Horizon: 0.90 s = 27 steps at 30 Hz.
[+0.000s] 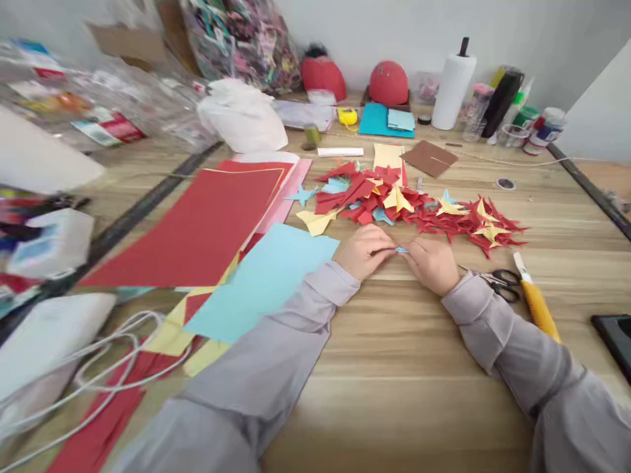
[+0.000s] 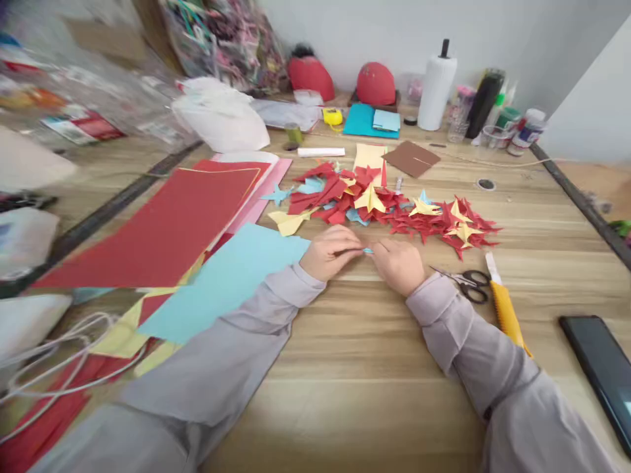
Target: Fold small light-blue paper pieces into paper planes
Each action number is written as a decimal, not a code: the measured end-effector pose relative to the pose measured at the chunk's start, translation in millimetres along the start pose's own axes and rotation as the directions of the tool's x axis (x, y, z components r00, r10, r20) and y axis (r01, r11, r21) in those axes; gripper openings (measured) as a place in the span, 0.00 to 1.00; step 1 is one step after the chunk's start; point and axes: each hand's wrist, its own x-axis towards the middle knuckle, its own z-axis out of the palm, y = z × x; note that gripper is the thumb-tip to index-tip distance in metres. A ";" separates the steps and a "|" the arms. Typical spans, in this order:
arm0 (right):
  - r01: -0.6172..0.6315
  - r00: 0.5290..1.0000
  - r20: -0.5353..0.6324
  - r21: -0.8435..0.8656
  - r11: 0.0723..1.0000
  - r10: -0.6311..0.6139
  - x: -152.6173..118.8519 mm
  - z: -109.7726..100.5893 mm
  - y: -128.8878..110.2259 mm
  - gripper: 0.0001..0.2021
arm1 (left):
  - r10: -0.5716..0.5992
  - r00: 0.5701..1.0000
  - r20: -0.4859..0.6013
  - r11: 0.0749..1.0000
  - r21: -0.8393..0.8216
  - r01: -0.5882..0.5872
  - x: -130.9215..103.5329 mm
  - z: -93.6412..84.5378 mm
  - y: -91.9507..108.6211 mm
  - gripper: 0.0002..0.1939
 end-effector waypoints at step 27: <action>0.095 0.995 -0.026 0.026 0.995 -0.095 1.7 -4.7 -2.8 0.13 | 0.208 0.976 0.059 0.888 0.407 -0.213 4.0 -5.9 17.3 0.10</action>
